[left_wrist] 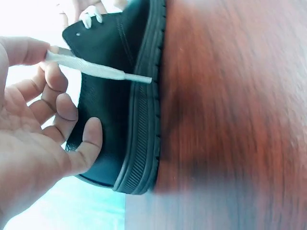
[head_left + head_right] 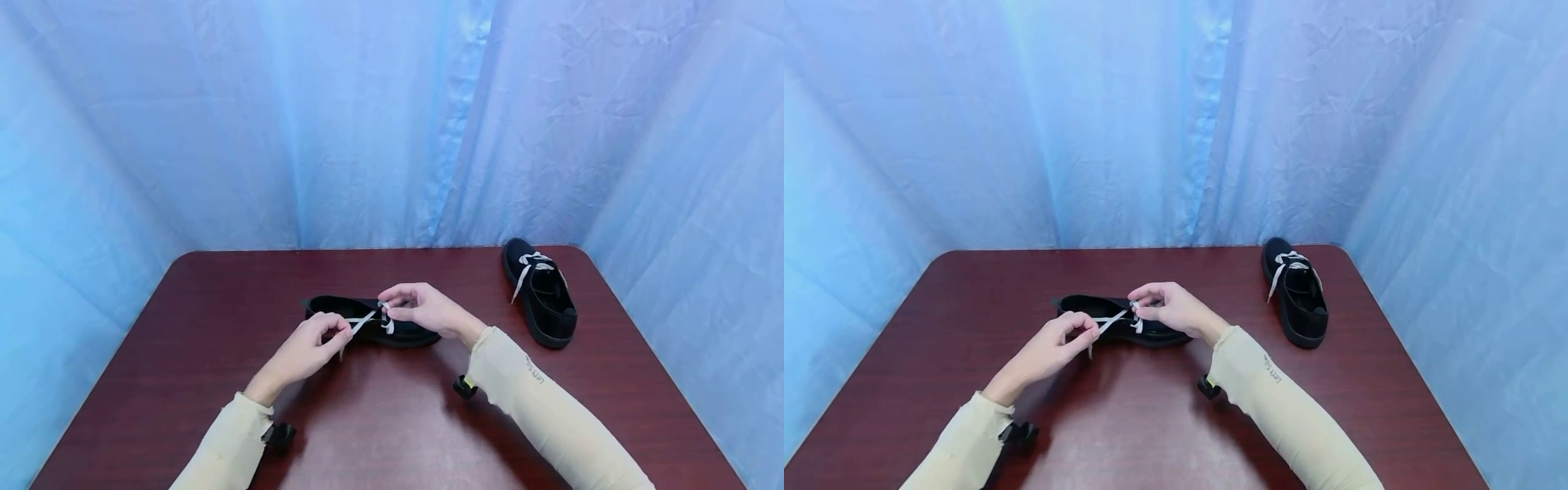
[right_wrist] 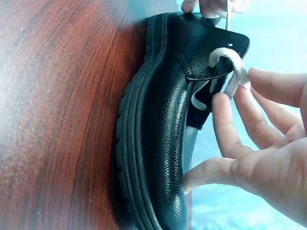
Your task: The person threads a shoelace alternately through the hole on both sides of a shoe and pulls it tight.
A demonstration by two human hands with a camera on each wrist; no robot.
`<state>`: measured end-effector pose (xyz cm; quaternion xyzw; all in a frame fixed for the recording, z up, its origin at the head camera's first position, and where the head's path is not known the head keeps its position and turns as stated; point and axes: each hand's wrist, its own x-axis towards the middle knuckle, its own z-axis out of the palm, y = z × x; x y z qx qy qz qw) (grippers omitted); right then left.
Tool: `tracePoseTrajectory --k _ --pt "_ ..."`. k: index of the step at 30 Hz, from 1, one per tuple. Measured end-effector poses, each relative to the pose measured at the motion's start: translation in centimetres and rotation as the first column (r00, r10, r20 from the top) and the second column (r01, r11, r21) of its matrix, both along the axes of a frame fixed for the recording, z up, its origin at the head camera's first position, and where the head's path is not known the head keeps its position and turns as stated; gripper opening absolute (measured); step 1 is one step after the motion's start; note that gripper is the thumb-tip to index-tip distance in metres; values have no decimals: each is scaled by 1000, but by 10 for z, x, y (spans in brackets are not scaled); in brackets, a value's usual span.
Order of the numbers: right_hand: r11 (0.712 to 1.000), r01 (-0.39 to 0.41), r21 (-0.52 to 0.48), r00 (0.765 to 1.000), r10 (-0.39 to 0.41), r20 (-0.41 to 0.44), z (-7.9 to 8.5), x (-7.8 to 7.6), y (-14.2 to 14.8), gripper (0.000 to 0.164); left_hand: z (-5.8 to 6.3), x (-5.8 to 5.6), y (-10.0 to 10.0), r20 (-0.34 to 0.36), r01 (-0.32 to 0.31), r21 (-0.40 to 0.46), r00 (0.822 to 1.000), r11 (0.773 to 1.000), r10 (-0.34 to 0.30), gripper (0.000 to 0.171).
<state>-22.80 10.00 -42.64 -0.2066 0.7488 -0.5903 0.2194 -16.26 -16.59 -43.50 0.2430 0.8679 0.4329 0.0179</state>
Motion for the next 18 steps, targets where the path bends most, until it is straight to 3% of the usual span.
tracePoseTrajectory --k 4,11,18 --pt "1000 -14 6 1000 14 -25 -1 1 0 32 -3 0 -4 -20 78 20 997 997 -77 19" --pt "981 -131 145 981 150 -126 -1 4 3 37 -6 0 -10 -8 133 75 991 988 -133 19" --pt "985 -105 137 980 126 -153 -1 6 4 45 -9 0 -15 27 145 112 988 983 -149 19"
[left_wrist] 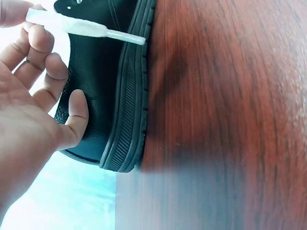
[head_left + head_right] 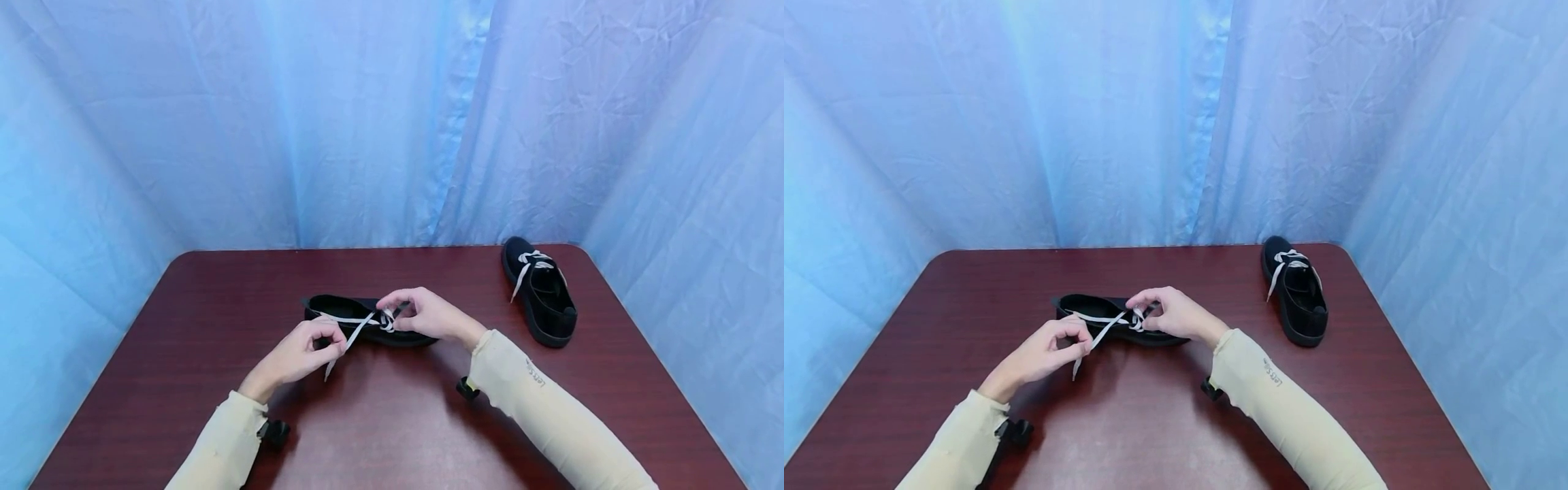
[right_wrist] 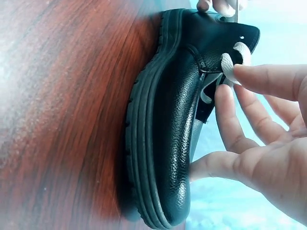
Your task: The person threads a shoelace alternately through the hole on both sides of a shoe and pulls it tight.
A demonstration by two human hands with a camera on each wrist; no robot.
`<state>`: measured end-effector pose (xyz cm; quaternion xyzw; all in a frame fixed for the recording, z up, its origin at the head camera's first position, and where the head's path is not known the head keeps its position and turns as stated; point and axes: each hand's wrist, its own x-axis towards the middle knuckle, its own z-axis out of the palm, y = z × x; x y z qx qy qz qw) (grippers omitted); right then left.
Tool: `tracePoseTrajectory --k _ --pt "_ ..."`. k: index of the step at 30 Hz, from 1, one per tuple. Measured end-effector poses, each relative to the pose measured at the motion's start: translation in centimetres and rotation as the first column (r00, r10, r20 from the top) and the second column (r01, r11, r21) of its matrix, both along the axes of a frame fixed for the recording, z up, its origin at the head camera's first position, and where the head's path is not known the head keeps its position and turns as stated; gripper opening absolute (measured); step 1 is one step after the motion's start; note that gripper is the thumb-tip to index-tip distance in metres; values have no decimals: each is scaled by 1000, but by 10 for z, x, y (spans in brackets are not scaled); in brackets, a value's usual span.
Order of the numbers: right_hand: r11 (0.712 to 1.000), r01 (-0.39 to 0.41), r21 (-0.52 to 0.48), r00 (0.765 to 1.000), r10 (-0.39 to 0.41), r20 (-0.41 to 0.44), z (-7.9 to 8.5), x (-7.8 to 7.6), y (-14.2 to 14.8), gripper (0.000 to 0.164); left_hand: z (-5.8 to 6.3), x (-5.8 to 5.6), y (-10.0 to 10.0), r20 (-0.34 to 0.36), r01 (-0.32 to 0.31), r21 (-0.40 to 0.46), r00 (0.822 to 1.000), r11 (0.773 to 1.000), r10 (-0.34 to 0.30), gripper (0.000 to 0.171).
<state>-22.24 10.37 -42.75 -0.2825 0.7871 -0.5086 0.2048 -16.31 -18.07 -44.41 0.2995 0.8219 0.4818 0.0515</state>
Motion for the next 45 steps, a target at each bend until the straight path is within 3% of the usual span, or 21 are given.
tracePoseTrajectory --k 5,9,13,16,18,20,24,28,34,37,42,45 --pt "999 35 -26 999 -34 9 1 1 -1 60 2 1 6 31 -40 -12 999 999 40 14" --pt "998 46 38 987 -39 -155 1 3 3 52 8 5 16 33 -77 -59 996 995 79 12" --pt "997 27 71 938 -1 -346 -3 5 6 43 19 11 26 4 -121 -116 992 986 123 14" --pt "997 -40 65 895 65 -441 -3 7 4 43 26 15 31 -14 -130 -137 992 982 129 17" --pt "993 -87 85 871 117 -477 -2 8 2 42 29 16 33 -9 -105 -134 994 985 105 18" --pt "986 -123 110 862 161 -481 0 9 -1 39 31 18 35 -2 -77 -131 997 988 78 18" --pt "976 -154 153 866 208 -455 0 11 -6 25 32 23 38 10 -27 -115 1000 993 29 15" --pt "980 -146 133 871 191 -453 -3 9 -7 11 30 26 39 42 -22 -131 999 991 28 12" --pt "981 -137 138 849 188 -494 -6 8 -9 16 28 29 40 91 -49 -150 994 987 63 9" --pt "989 -116 93 838 148 -525 -6 7 -9 12 28 29 40 88 -49 -139 994 989 62 11" --pt "997 -65 -51 854 29 -519 -1 2 -6 6 28 25 37 -29 -139 -141 990 980 137 10" --pt "991 -66 -114 889 7 -458 3 0 -3 7 26 20 34 -167 -233 -149 964 961 208 9"
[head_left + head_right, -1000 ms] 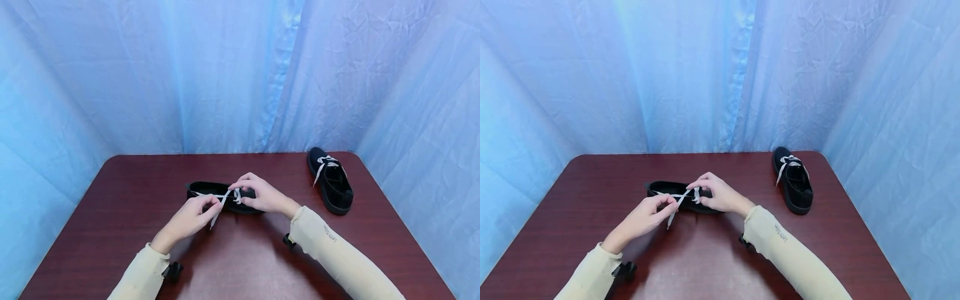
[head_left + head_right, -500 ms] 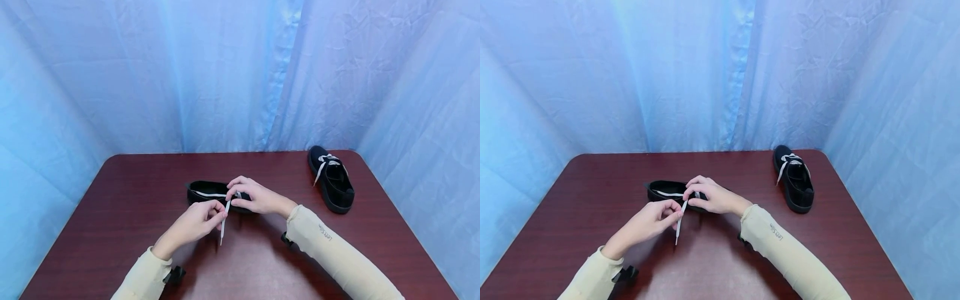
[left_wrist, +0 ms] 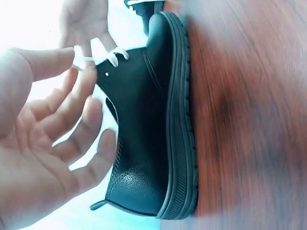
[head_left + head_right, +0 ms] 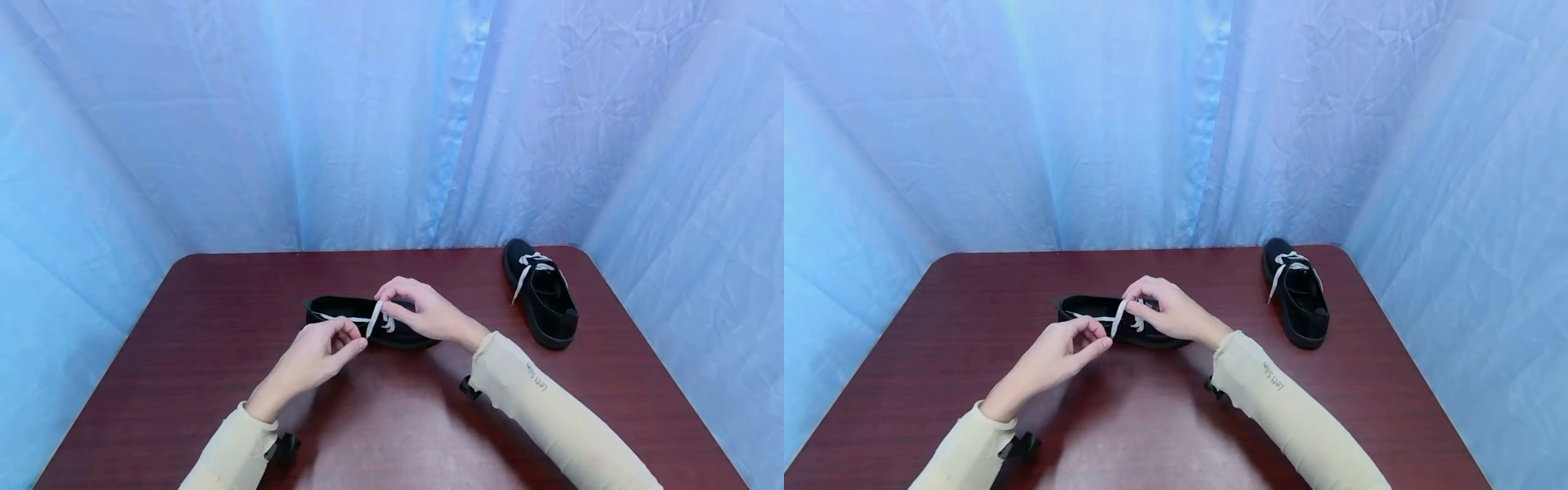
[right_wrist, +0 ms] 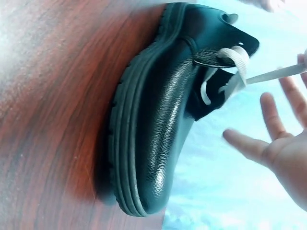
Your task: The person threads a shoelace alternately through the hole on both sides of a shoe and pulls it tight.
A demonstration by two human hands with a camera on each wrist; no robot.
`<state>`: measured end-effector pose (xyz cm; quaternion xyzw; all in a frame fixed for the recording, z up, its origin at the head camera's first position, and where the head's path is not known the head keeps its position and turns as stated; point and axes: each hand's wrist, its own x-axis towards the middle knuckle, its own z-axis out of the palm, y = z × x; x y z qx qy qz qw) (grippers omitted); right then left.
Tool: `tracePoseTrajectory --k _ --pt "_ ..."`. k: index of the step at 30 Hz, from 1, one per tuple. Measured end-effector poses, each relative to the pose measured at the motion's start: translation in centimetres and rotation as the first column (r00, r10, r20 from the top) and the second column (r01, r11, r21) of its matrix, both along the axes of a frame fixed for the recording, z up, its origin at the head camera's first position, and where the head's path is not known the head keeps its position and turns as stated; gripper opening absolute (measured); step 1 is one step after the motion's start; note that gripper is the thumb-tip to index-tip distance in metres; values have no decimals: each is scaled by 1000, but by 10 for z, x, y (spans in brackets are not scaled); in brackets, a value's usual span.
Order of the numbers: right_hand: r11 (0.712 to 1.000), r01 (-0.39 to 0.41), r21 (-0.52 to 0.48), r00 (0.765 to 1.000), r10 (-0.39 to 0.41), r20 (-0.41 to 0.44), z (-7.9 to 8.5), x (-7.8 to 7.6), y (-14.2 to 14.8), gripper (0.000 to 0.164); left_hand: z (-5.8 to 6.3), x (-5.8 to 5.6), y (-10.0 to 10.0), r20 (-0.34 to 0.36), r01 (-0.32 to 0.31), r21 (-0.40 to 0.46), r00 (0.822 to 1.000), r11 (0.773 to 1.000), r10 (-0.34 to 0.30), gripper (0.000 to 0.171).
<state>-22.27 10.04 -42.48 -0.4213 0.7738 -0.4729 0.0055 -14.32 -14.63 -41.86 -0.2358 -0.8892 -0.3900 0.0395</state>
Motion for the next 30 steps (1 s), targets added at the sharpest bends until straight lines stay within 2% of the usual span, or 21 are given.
tracePoseTrajectory --k 3,5,9,12,16,21,24,30 --pt "998 -13 -54 995 19 101 5 1 2 12 -3 -7 1 -131 -46 -46 991 998 40 12" --pt "996 1 -84 987 13 161 9 3 3 16 -5 -12 4 -186 -67 -73 981 995 52 17" --pt "990 70 -121 970 -39 242 13 5 3 21 -9 -21 10 -213 -66 -86 976 994 47 28" --pt "982 119 -146 960 -76 269 13 6 3 22 -15 -29 14 -240 -39 -63 970 997 23 28" --pt "978 141 -152 959 -97 266 12 6 4 17 -28 -40 15 -295 47 16 955 999 -40 19" --pt "989 109 -101 969 -83 234 9 8 5 19 -42 -49 13 -322 126 126 943 984 -80 15" --pt "994 73 -82 973 -53 223 5 7 3 23 -46 -48 11 -340 134 156 938 979 -74 13" --pt "1000 6 5 979 -7 206 -3 3 -2 20 -51 -44 8 -358 103 180 933 978 -32 13"
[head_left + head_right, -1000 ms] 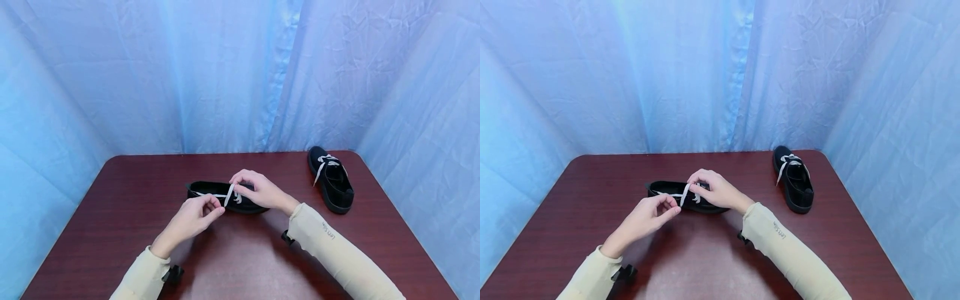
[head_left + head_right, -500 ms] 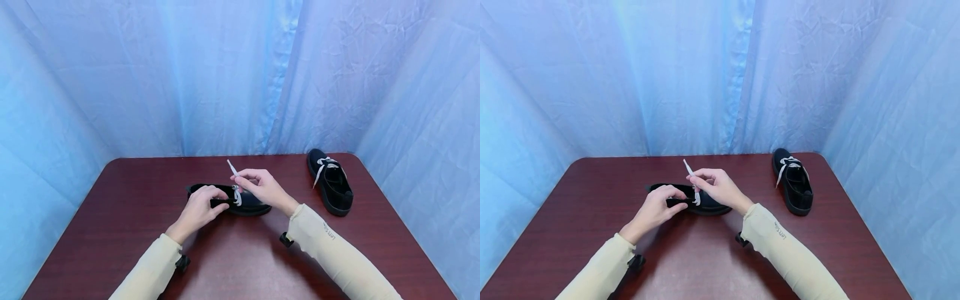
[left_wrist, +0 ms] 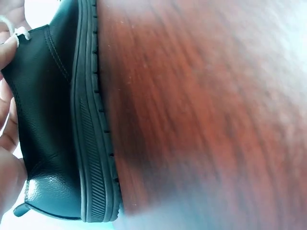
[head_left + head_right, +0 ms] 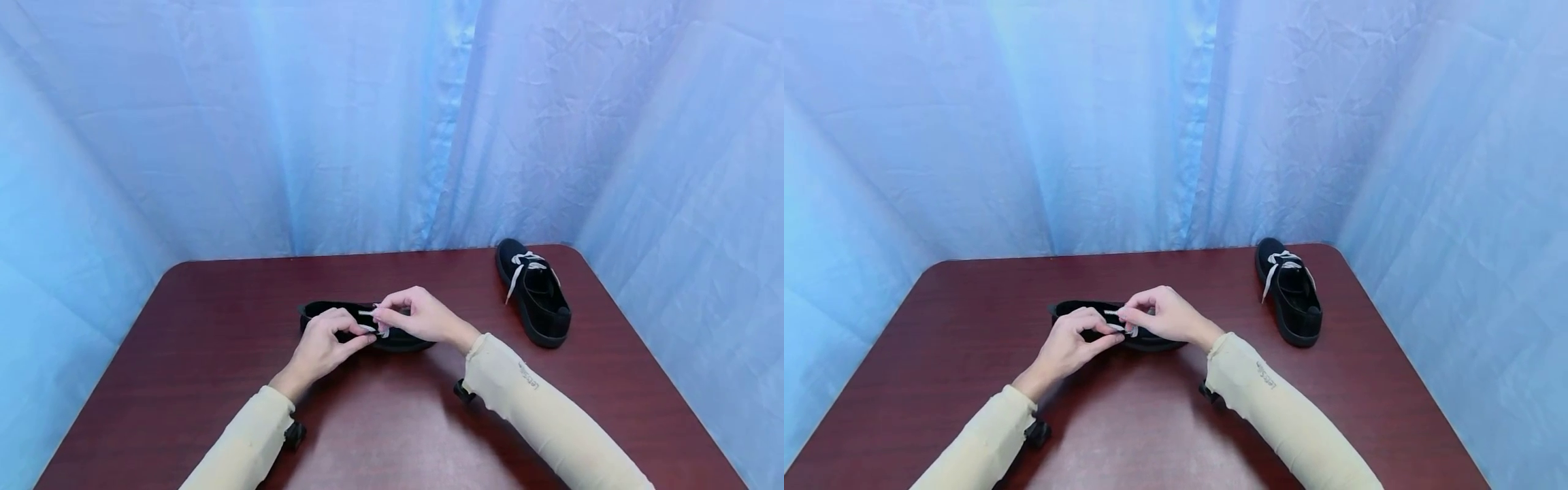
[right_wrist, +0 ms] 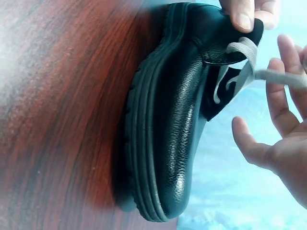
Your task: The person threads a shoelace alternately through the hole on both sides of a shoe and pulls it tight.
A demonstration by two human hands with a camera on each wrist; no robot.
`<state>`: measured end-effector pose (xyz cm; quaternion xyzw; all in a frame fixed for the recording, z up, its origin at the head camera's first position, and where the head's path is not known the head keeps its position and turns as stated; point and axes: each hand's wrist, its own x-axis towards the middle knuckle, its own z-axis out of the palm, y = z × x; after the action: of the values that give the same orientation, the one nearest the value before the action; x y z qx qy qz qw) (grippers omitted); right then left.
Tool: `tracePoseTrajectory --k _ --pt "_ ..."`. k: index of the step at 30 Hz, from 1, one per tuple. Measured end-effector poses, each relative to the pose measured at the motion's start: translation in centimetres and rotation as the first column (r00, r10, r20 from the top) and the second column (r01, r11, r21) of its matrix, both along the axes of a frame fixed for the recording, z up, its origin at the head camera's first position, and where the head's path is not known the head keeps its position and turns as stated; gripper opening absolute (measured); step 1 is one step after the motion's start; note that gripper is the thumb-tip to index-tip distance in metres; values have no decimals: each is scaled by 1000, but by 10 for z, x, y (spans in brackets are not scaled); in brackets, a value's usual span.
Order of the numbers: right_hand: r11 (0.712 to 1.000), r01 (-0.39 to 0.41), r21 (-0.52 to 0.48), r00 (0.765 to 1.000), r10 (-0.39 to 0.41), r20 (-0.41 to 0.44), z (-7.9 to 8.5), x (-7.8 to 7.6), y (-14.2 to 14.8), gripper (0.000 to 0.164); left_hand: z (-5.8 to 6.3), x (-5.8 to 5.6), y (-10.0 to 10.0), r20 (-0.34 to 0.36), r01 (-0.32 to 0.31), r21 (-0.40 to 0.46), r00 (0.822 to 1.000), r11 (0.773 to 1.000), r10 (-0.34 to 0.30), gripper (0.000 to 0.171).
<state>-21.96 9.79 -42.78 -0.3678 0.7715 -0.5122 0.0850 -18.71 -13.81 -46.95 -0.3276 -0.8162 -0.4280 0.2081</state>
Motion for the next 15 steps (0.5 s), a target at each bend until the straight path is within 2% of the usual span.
tracePoseTrajectory --k 9,15 --pt "998 -6 64 1000 5 15 -6 -7 -3 19 1 -2 0 32 -6 34 999 999 5 13" --pt "983 44 176 989 -18 -144 -11 -11 -5 12 3 -1 -2 68 -15 31 998 999 13 17"
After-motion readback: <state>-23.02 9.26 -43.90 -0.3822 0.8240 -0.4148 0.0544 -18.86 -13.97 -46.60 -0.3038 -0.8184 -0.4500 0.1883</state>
